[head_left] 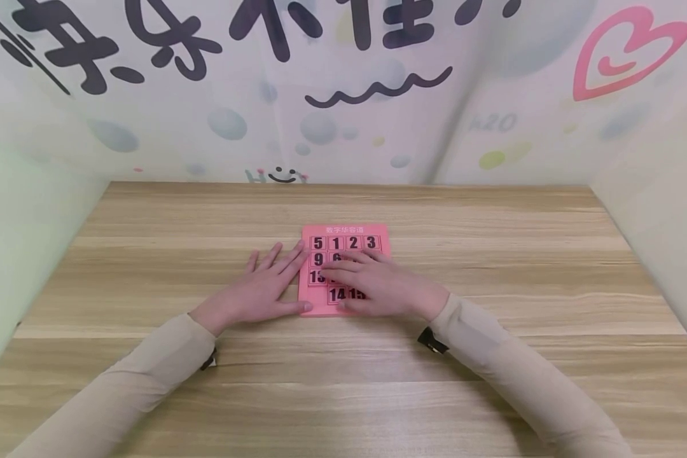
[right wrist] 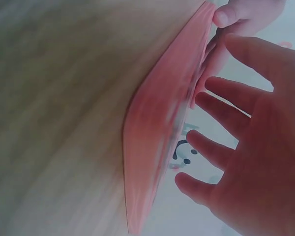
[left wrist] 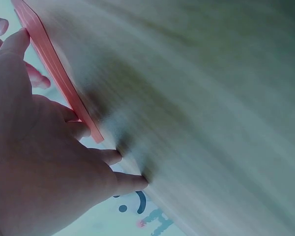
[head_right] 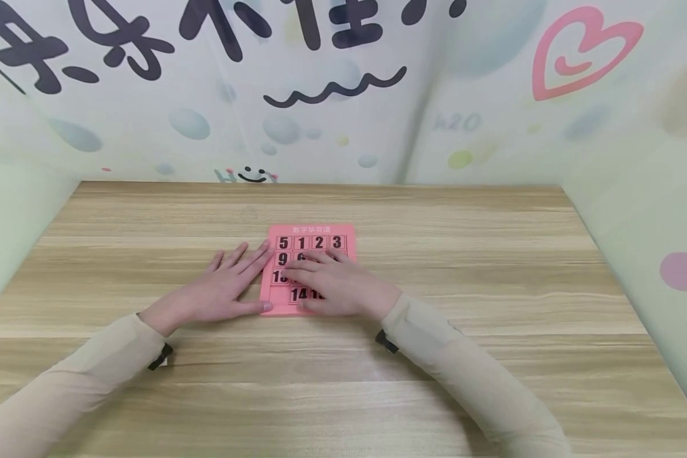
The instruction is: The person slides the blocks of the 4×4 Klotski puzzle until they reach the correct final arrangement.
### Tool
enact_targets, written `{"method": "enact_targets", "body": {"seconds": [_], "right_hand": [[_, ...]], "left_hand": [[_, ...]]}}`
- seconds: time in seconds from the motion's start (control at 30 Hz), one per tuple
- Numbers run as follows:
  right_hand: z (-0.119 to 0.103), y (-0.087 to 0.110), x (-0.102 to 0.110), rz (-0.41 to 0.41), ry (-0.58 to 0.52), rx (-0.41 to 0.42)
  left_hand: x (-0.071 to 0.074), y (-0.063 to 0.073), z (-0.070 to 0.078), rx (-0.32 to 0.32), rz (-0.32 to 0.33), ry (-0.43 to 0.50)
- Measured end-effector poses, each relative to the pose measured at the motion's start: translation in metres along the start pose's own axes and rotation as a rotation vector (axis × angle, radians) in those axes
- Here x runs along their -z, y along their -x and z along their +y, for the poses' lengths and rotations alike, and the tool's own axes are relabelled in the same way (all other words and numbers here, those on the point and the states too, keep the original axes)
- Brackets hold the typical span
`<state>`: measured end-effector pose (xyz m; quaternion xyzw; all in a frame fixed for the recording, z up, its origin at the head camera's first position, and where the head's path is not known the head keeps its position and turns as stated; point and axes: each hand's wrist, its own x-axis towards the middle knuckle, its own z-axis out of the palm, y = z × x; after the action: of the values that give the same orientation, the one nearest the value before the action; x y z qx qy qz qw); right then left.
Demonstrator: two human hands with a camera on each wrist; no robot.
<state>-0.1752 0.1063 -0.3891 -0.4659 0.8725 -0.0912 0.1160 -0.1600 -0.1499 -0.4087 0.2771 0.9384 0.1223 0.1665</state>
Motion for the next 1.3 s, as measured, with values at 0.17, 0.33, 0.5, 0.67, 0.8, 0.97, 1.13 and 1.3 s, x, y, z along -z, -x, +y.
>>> {"method": "enact_targets", "body": {"seconds": [0.17,0.33,0.5,0.67,0.8,0.97,1.13,1.3], "right_hand": [[0.0007,-0.0026,-0.0006,-0.016,0.011,0.003],[0.0008,-0.0032,-0.0007,-0.022,0.03,0.012],[-0.0003,-0.0032,-0.0007,-0.037,0.037,0.014],[-0.0018,-0.0021,-0.0002,-0.055,0.03,0.027],[-0.0022,-0.001,-0.0007,-0.047,0.021,0.044],[-0.0023,0.0004,-0.0016,-0.023,0.027,0.079],[-0.003,0.0019,-0.0028,-0.015,0.03,0.096],[-0.0041,0.0035,-0.0029,-0.017,0.024,0.102]], "left_hand": [[-0.0005,-0.0002,-0.0001,0.002,-0.003,-0.003],[-0.0003,0.0002,-0.0002,0.001,0.001,-0.003],[0.0003,0.0006,0.0002,0.003,0.0,-0.003],[0.0004,0.0009,0.0001,0.005,-0.002,0.002],[0.0005,0.001,0.0004,0.004,-0.001,0.004],[0.001,0.0007,0.0009,0.008,-0.004,0.004],[0.0016,0.0006,0.0015,0.01,-0.008,0.007],[0.0018,0.0005,0.0016,0.01,-0.007,0.004]]}}
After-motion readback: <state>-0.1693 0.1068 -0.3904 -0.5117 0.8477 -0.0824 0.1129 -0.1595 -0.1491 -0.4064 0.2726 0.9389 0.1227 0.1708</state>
